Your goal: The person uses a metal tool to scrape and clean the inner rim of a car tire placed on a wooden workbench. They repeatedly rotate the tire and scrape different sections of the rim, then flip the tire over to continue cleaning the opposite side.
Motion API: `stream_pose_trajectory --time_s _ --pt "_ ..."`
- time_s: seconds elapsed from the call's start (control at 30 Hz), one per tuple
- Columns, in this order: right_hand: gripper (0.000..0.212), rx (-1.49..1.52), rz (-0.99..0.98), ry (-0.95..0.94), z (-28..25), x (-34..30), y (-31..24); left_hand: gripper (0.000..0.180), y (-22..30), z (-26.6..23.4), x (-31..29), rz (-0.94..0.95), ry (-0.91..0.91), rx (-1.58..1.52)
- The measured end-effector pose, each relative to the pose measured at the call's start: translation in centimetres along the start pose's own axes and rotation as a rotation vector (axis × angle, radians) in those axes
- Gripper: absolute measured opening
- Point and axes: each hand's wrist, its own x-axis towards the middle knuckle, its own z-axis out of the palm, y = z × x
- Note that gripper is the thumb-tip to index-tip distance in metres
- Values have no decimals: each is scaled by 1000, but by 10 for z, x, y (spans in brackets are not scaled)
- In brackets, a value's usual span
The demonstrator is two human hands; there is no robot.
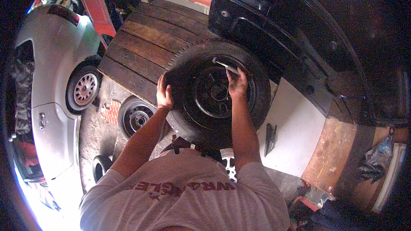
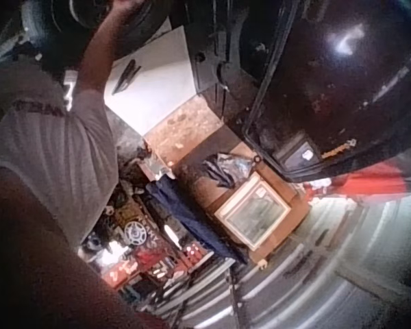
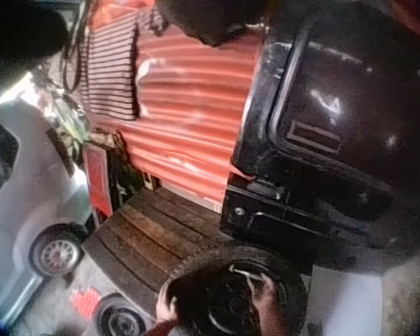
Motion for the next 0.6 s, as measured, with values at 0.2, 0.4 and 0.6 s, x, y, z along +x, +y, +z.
stream_pose_trajectory --time_s 0.2,0.4,0.6 --pt "21 -470 -366 60 43 -29 33 61 -4 -10 1 0 5 20" --pt "15 -1204 -957 -129 52 -37 53 61 1 -2 0 10 5 12" --pt "23 -1437 -948 -275 54 -49 89 59 6 0 1 3 1 8"
